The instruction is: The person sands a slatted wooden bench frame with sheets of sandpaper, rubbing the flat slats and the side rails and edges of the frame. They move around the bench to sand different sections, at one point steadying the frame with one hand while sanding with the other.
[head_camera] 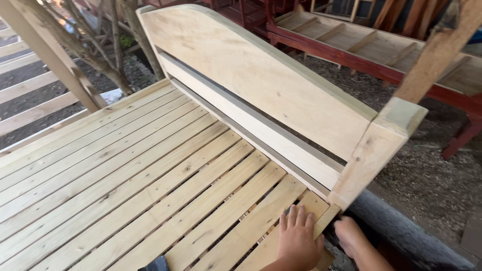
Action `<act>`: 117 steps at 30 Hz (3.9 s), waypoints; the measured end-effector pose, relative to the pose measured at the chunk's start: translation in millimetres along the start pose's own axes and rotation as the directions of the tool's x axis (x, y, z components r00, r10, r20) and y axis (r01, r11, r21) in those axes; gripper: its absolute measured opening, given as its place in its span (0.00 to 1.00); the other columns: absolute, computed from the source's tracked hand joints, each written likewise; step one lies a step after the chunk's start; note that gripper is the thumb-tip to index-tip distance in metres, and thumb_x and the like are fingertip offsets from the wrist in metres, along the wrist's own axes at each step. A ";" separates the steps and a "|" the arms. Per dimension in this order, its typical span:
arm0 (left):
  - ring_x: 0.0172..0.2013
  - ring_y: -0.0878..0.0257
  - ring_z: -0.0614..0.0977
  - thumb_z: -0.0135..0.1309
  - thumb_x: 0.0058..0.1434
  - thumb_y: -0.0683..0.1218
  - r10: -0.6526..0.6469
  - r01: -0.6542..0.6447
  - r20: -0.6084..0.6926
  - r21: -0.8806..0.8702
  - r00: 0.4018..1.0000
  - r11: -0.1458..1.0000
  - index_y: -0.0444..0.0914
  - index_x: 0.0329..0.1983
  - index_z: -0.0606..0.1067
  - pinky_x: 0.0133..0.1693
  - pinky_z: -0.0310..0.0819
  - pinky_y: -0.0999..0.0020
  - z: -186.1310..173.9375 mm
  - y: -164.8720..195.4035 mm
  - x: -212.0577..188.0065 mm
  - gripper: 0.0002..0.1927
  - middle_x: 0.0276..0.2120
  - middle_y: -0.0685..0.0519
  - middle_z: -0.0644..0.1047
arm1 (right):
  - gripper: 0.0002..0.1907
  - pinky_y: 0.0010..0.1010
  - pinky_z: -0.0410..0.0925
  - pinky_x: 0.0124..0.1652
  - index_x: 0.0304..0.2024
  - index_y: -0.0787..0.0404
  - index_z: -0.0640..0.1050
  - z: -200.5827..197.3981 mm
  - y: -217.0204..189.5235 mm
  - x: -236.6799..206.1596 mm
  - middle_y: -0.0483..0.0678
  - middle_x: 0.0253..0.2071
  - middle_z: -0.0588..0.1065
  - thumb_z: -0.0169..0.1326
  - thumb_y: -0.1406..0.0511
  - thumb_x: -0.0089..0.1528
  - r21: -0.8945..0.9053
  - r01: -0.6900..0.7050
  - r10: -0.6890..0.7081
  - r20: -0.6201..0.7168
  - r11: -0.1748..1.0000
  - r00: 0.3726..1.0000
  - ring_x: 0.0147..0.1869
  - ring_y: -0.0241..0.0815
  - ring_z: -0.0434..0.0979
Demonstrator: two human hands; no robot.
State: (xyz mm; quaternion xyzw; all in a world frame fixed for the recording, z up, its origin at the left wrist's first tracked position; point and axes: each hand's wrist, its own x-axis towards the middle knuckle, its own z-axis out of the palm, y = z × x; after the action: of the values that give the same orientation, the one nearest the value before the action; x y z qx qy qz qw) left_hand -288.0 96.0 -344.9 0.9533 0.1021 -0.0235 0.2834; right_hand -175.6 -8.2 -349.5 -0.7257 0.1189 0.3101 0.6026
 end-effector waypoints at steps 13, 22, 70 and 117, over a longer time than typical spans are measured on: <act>0.75 0.41 0.45 0.47 0.66 0.56 -0.007 0.007 0.004 0.073 1.000 0.997 0.35 0.73 0.57 0.70 0.32 0.39 -3.0 3.0 0.7 0.36 0.75 0.40 0.52 | 0.20 0.48 0.69 0.47 0.53 0.71 0.75 10.4 -5.5 -18.9 0.63 0.42 0.77 0.43 0.72 0.61 0.047 0.082 -0.078 -0.076 0.996 0.994 0.46 0.56 0.76; 0.75 0.42 0.45 0.48 0.66 0.56 -0.010 0.012 -0.022 0.087 1.000 0.996 0.35 0.73 0.58 0.70 0.33 0.40 1.8 2.5 -0.3 0.36 0.75 0.41 0.52 | 0.19 0.46 0.71 0.45 0.54 0.72 0.77 25.5 -0.9 -23.2 0.64 0.47 0.79 0.47 0.72 0.61 0.175 0.063 -0.042 -0.124 0.983 0.991 0.47 0.58 0.79; 0.75 0.41 0.46 0.48 0.65 0.55 -0.011 0.011 -0.002 0.098 1.000 0.995 0.35 0.72 0.58 0.69 0.35 0.39 -7.3 8.5 -2.9 0.35 0.74 0.40 0.53 | 0.20 0.45 0.69 0.43 0.53 0.71 0.78 1.2 2.4 -4.4 0.67 0.45 0.80 0.43 0.73 0.61 -0.225 0.100 -0.122 -0.089 0.969 0.989 0.45 0.56 0.76; 0.74 0.41 0.46 0.50 0.64 0.55 0.008 -0.003 -0.045 0.101 0.999 0.995 0.36 0.71 0.59 0.69 0.36 0.38 -6.9 9.2 -7.5 0.35 0.73 0.41 0.54 | 0.22 0.47 0.71 0.47 0.57 0.71 0.74 -1.4 20.1 4.3 0.65 0.48 0.78 0.44 0.73 0.61 -0.366 0.056 -0.124 -0.167 0.929 0.978 0.49 0.59 0.79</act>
State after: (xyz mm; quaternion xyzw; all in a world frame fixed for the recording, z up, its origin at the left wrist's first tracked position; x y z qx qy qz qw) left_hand -293.6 90.8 -333.4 0.9670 0.1046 -0.0063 0.2324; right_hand -182.8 -13.6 -368.0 -0.8541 0.0828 0.2290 0.4595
